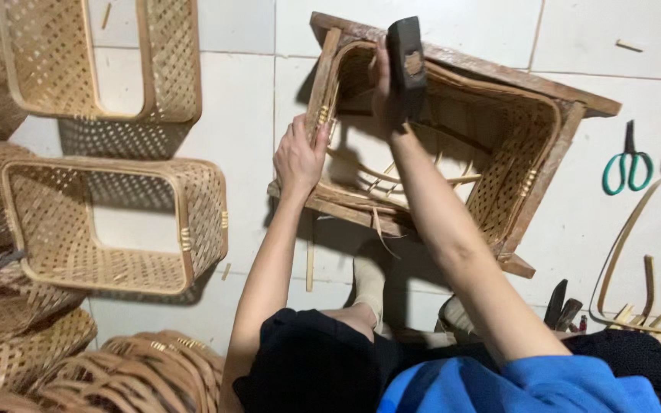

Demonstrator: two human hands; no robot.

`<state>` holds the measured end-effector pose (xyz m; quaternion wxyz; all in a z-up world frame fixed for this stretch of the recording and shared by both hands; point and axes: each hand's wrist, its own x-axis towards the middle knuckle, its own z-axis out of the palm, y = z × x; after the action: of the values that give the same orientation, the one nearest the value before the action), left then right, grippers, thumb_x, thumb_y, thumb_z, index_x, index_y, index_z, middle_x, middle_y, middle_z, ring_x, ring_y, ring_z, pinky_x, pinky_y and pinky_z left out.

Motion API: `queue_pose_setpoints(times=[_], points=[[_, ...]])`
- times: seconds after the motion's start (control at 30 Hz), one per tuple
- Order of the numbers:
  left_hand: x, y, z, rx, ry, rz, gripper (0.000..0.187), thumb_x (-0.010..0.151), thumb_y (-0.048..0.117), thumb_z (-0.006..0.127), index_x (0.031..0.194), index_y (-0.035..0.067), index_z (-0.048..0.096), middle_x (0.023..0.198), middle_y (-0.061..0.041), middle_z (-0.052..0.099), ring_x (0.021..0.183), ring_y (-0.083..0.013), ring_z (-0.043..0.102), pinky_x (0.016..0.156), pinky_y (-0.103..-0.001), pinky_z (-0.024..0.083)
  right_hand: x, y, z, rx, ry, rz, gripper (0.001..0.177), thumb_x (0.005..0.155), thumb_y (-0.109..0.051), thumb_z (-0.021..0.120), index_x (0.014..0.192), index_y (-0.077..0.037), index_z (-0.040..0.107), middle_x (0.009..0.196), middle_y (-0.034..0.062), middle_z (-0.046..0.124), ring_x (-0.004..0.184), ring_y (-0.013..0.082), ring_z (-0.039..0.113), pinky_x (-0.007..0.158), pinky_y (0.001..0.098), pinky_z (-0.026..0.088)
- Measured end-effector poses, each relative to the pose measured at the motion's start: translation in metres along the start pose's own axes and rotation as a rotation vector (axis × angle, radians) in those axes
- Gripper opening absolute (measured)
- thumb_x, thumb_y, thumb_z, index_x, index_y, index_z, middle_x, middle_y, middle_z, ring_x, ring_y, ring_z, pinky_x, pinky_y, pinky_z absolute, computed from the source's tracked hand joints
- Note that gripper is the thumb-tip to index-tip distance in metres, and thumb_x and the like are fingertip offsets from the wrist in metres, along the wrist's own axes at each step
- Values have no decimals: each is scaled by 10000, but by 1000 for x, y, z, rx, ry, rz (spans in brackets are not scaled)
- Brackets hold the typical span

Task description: The person weaves a rectangular basket by inserting thin wooden strips into a wooden mold. They use a hammer to secure the strips and adjust the basket's position as needed.

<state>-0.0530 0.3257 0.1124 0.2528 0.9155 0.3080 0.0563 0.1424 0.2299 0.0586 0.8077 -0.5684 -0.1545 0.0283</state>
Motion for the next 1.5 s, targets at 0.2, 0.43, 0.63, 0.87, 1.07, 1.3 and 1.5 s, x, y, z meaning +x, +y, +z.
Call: queue_pose_setpoints(times=[0.2,0.43,0.63,0.87,1.07,1.3,1.5], points=[[-19,-13,18,-52,48,41,574,1057,549,417,1293,43,550,1032,-188,718,834,-334,714,638,-477,570,-34,12,-23,-9,18,100,202,1095,-305,587,986,-150,655,831,-60,591,700,35,532,627,223,454],[-12,-1,-3,-48,-81,-35,548,1056,577,419,1275,99,572,986,-138,708,818,-301,709,655,-480,588,48,-122,-87,-162,-514,262,373,1138,-447,522,1044,-96,606,880,-16,554,754,92,529,708,269,449],[3,-10,5,-207,-114,-36,569,1108,549,399,1247,35,602,1086,-142,707,912,-284,709,789,-487,601,62,-316,-232,-960,-719,248,445,1157,-468,532,995,-54,550,824,26,546,735,142,559,689,336,455],[44,-62,-1,-578,-502,-269,464,1038,282,591,1448,65,580,1350,-100,680,1165,-215,672,1006,-402,548,-39,-254,-401,-1448,-343,293,360,1123,-304,720,1134,10,545,912,142,636,834,269,615,756,460,522],[63,-62,2,-263,-601,-261,450,960,80,660,1406,116,617,1330,-100,683,1199,-224,639,1015,-388,515,-144,-167,-488,-1384,-197,492,337,1018,-213,700,1198,21,538,1101,196,596,961,299,620,803,456,535],[66,-47,-8,-327,-664,-423,472,966,71,634,1430,133,568,1362,-117,647,1245,-255,611,1071,-479,492,-135,-158,-434,-1448,-384,-11,213,1004,-109,657,1193,-27,604,1223,203,587,1145,379,613,997,541,504],[44,-57,1,-319,-639,-479,405,970,63,607,1375,68,605,1289,-187,675,1183,-279,649,1065,-496,499,-128,-159,-381,-897,-540,600,460,1206,-282,354,1566,-29,487,1497,273,529,1346,399,492,1040,640,393]])
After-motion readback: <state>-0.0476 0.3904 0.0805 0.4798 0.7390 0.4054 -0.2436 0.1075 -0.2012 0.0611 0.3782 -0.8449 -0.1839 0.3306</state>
